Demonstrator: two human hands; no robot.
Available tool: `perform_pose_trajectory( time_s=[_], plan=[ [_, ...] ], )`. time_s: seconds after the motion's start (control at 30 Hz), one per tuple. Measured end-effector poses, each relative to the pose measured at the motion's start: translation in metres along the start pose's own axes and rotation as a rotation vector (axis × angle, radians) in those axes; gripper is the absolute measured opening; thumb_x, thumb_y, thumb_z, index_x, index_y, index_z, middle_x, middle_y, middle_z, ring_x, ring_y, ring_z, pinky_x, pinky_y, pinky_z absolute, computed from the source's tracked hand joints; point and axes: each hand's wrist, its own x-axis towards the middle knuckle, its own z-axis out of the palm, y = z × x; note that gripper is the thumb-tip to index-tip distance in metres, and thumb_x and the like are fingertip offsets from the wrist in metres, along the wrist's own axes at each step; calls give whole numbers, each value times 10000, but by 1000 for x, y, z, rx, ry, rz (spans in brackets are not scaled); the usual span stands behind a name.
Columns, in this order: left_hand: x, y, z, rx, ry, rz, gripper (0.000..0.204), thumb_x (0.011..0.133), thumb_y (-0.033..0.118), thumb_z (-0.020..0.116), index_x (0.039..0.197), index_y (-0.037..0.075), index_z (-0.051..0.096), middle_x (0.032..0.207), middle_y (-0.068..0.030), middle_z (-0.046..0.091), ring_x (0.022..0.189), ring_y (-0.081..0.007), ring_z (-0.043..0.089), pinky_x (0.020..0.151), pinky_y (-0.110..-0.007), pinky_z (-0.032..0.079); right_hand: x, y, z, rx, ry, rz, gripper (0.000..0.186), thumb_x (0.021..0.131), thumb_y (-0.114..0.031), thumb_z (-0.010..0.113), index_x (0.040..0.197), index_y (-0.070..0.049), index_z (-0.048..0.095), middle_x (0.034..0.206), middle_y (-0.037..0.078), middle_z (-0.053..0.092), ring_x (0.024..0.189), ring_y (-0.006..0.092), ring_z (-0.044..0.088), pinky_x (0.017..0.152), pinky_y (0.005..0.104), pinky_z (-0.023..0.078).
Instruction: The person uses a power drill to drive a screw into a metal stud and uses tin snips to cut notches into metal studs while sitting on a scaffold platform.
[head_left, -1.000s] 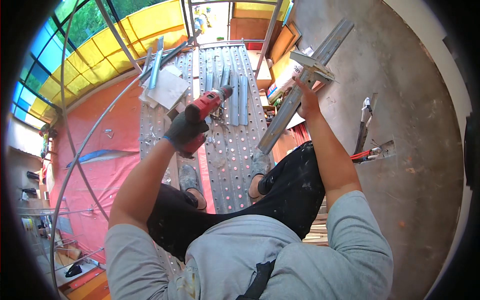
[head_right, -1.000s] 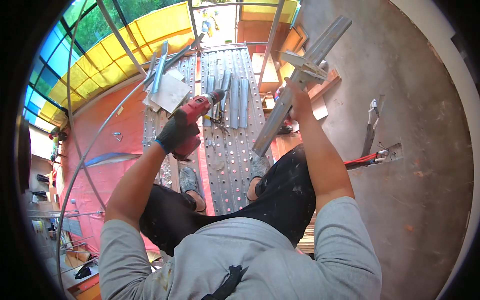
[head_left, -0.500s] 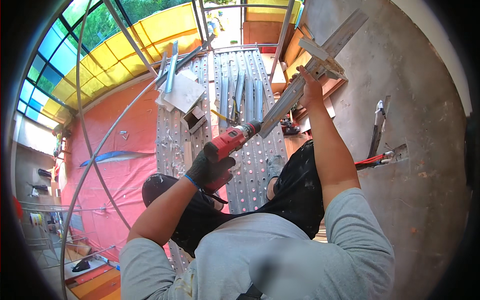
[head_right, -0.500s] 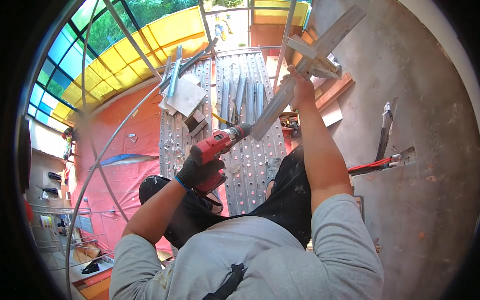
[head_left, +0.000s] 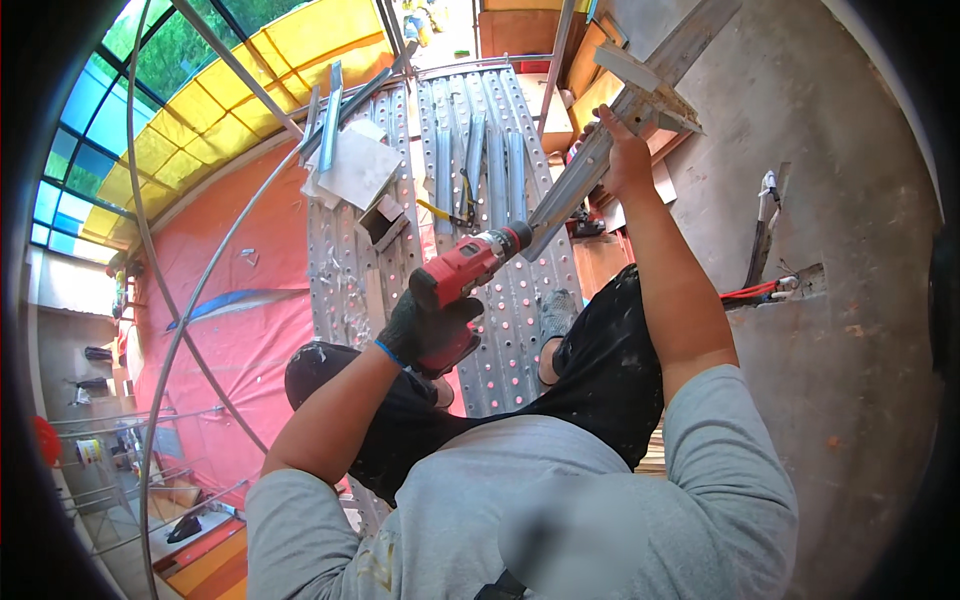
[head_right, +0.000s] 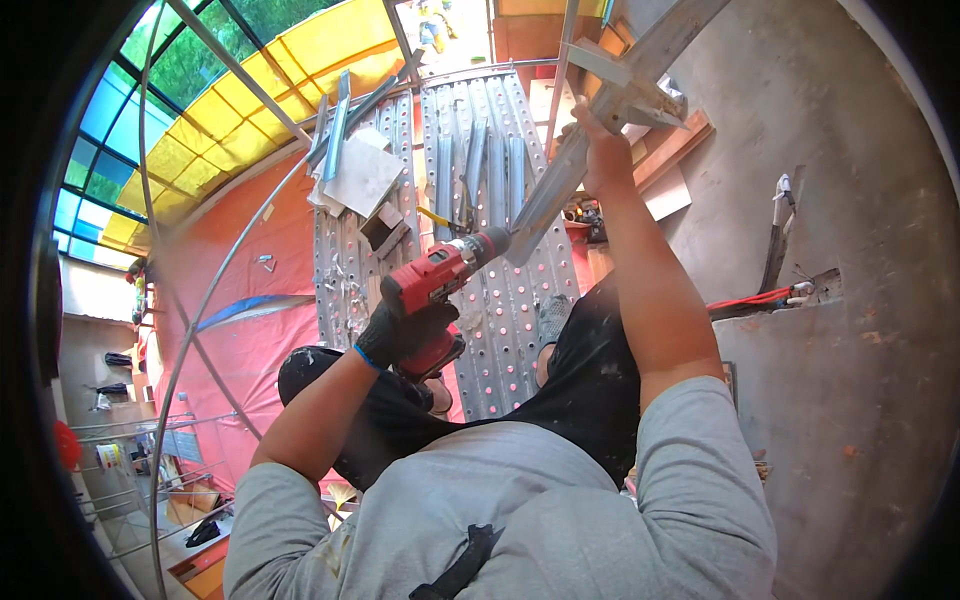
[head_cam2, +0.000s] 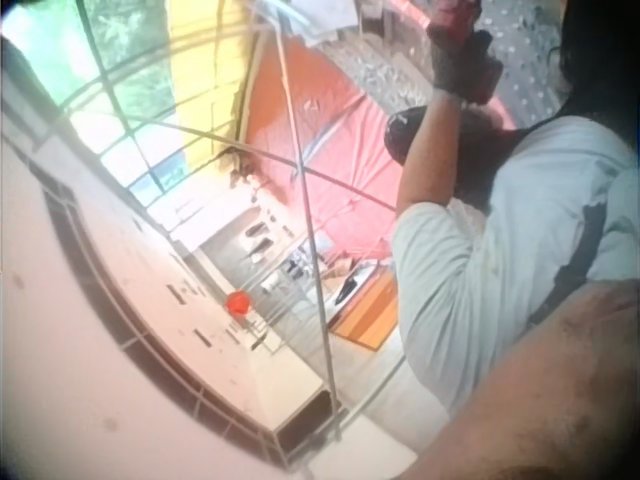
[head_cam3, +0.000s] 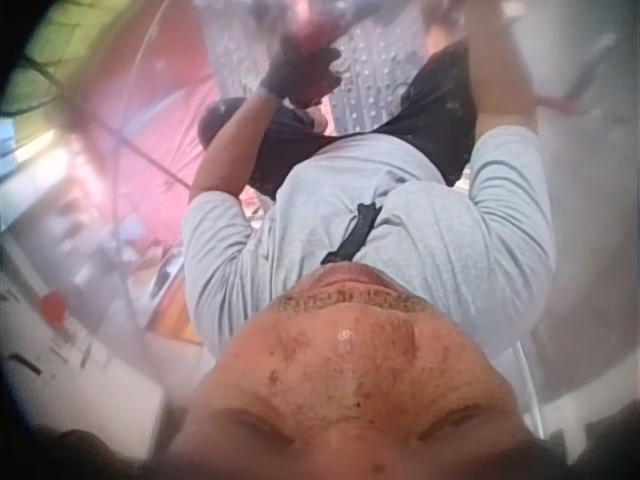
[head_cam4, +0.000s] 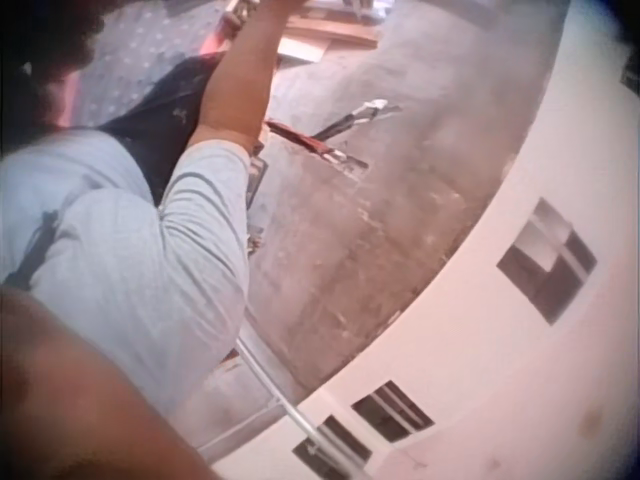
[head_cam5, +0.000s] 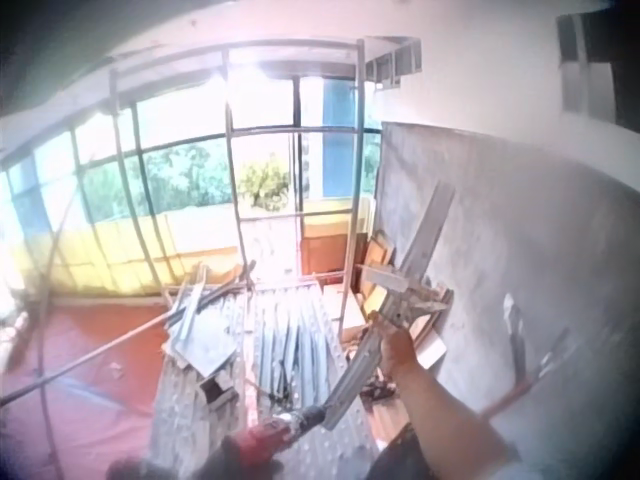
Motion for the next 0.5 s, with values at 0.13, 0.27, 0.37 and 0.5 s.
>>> perform_pose_trajectory(
  time_s=[0.13, 0.27, 0.37, 0.5],
  plan=[
    [-1, 3, 6, -190, -29, -161, 435, 846, 150, 763, 1248, 76, 614, 896, -4, 645, 785, -117, 616, 688, -344, 550, 1, 0, 2, -9, 0, -4, 359, 956, -310, 755, 1148, -39, 620, 888, 103, 648, 767, 239, 681, 690, 435, 599],
    [-4, 12, 4, -292, 5, -292, 366, 842, 142, 766, 1181, 76, 645, 883, -2, 654, 756, -114, 616, 676, -335, 547, 2, -1, 1, -28, 43, -2, 346, 950, -308, 764, 1136, -46, 635, 879, 94, 652, 765, 229, 682, 676, 431, 596],
    [-3, 9, -1, -163, -5, -300, 323, 838, 138, 763, 1137, 73, 660, 865, -9, 656, 757, -110, 620, 665, -334, 545, 7, 1, -5, -36, 49, -12, 341, 942, -309, 775, 1124, -51, 647, 875, 89, 657, 764, 224, 685, 669, 427, 594],
    [-5, 8, -3, -152, -2, -299, 302, 831, 135, 761, 1110, 67, 666, 850, -18, 657, 756, -111, 622, 664, -339, 546, 6, 6, -3, -19, 51, 6, 393, 899, -293, 799, 1165, -41, 657, 868, 109, 695, 750, 213, 683, 632, 388, 584]
  ],
)
